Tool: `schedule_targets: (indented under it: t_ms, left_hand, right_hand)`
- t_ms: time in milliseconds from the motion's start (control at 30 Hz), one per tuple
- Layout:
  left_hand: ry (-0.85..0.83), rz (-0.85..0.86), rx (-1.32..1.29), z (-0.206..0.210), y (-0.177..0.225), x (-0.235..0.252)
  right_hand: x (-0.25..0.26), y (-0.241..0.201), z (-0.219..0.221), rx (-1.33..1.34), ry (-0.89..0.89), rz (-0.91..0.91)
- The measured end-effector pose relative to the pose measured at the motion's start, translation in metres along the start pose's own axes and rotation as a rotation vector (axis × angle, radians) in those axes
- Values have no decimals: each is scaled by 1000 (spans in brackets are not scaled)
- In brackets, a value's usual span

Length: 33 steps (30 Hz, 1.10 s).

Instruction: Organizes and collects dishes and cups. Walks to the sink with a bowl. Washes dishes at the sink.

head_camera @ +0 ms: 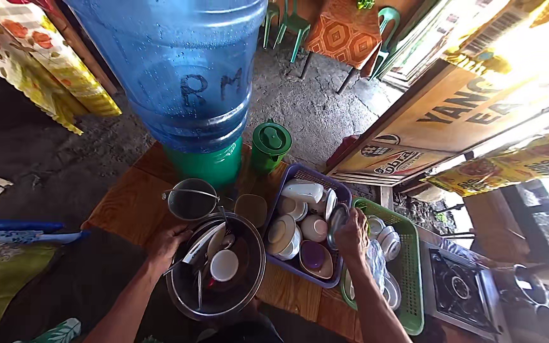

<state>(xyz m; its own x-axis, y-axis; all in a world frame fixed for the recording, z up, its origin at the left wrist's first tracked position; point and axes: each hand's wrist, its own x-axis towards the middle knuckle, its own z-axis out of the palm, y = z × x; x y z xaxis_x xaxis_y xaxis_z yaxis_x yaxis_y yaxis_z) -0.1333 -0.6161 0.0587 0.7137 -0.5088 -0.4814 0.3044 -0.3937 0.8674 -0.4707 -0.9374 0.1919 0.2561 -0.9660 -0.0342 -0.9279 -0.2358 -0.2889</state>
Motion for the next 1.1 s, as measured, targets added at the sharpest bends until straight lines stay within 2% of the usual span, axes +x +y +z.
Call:
schedule_targets:
  t_ms: [133,233,500,700,767,833,900,967,1033,1067,1100]
  left_hand:
    - [-14,26,20,-2,-1,2]
    - [-14,25,27,-2,1,3]
    - [-9,8,22,-1,1,3]
    - [-19,-2,14,-2,3,5]
    - [-27,3,4,-2,3,6]
    - [-35,10,-9,-3,4,6]
    - [-39,4,-20,-4,2,7]
    - [-36,8,-11,-3,2,8]
    - [-37,19,13,-4,2,8]
    - [-37,25,21,-4,2,8]
    - [-36,27,26,-4,2,8]
  right_hand:
    - [49,9,23,-110,-12,81]
    - [62,0,41,-144,-38,118]
    - [36,0,79,-214,-66,147]
    - [8,-12,86,-134,-203,178]
    - [-5,-19,76,-67,-117,52]
    - [-33,-41,59,76,-48,-193]
    - [-76,-77,53,159,-143,-432]
    - [-118,-107,70,219,-325,-666]
    - [-142,-128,95,190,-580,-766]
    - [-147,-136,108,200,-619,-784]
    - [-149,-142,119,245,-565,-802]
